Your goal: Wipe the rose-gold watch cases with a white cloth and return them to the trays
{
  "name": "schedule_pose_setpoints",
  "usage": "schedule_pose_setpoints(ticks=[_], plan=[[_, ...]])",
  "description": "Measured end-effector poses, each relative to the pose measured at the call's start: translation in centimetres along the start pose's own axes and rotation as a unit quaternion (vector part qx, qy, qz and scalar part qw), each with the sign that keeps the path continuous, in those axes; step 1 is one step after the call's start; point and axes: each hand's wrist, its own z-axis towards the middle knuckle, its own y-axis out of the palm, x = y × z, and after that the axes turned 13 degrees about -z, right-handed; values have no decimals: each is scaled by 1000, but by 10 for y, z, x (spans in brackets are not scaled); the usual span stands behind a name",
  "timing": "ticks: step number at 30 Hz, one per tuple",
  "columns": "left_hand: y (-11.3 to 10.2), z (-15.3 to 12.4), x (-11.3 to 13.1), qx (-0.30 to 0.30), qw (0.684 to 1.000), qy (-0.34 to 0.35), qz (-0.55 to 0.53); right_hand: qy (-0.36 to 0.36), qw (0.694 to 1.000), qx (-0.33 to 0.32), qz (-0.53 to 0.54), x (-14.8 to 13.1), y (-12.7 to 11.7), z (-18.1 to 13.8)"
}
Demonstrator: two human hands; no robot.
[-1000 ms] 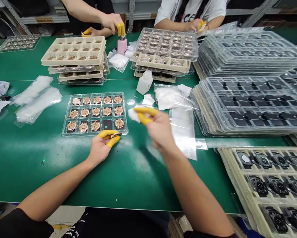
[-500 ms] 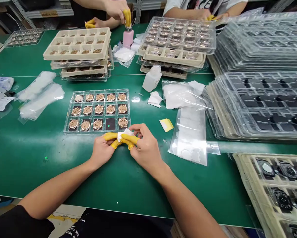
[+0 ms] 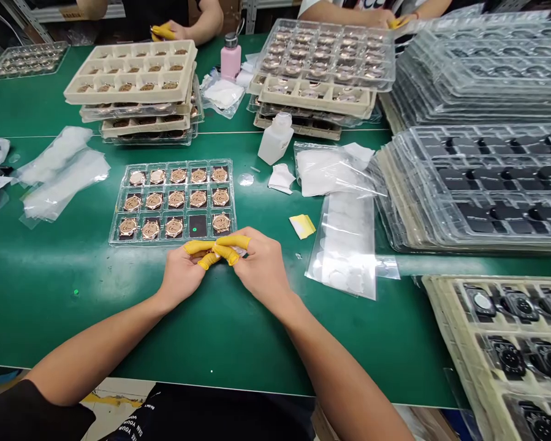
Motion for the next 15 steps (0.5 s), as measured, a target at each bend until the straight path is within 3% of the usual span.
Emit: schedule_pose_setpoints(ticks=[7, 12, 15], plan=[[0, 1, -2, 0, 1000, 16, -6, 10, 1000, 16, 21, 7, -1, -1], [-1, 0, -4, 8, 999, 43, 4, 99, 989, 3, 109, 15, 9, -5], [-2, -1, -5, 16, 995, 93, 31, 59, 993, 22, 99, 17, 11, -6]])
